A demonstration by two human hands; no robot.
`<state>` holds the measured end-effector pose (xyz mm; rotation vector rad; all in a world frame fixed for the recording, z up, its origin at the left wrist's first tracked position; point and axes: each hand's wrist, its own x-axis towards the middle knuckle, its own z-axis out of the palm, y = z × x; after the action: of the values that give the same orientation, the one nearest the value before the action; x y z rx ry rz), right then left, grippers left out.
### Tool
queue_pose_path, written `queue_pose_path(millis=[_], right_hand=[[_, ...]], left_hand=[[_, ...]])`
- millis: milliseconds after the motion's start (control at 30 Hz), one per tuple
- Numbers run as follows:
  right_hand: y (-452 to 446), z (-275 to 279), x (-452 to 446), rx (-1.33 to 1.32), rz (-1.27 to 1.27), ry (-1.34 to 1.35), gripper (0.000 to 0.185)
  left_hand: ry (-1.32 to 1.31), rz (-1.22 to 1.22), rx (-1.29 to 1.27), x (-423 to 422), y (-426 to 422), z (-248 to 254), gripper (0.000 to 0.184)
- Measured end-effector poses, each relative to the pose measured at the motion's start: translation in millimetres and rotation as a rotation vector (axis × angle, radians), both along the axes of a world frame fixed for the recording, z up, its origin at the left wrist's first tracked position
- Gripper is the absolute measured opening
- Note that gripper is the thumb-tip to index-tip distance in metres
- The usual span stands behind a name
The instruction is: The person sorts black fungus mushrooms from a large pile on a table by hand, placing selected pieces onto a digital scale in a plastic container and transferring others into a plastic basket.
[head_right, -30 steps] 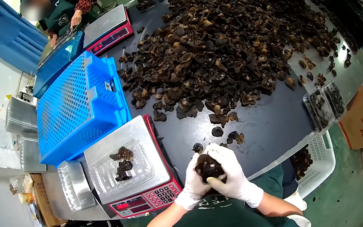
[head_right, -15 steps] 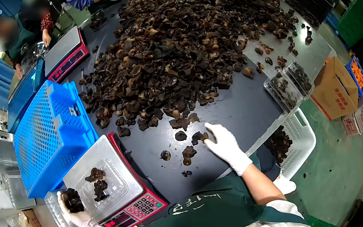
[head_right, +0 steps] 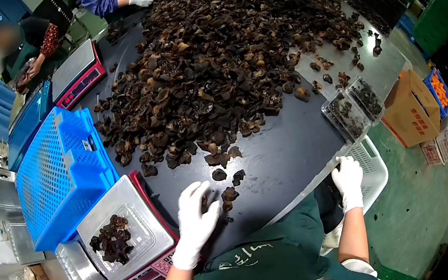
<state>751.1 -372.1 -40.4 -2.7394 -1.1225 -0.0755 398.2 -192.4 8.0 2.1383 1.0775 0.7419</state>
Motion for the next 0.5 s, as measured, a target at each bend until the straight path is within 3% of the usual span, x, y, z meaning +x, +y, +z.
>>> queue_pose_path(millis=[100,200,267,333,400,433,500], right_hand=[[43.9,16.3,-33.3,0.319,0.203,0.172,0.021],[109.0,13.6,-83.8,0.328,0.409,0.385,0.019],[147.5,-3.6,-114.6,0.402,0.525,0.487,0.022],[179.6,-35.1,-138.1,0.501,0.616,0.357,0.021],[192.7,-43.8,-140.7,0.432,0.583,0.392,0.02],[196.6,-47.9,-141.0,0.354,0.554,0.416,0.019],[188.8,-55.7,-130.0,0.445,0.491,0.528,0.016]], left_hand=[[0.147,-0.039,0.023,40.5,7.4,-47.6,0.078],[0.296,-0.021,0.165,57.5,9.6,-69.8,0.081],[0.455,-0.115,0.194,55.3,2.2,-75.7,0.073],[0.539,-0.126,0.216,51.1,-7.0,-76.4,0.053],[0.456,-0.081,0.164,43.5,-14.9,-76.0,0.036],[0.463,-0.084,0.165,39.6,-14.1,-78.7,0.036],[0.174,-0.022,0.032,30.5,-8.5,-85.4,0.022]])
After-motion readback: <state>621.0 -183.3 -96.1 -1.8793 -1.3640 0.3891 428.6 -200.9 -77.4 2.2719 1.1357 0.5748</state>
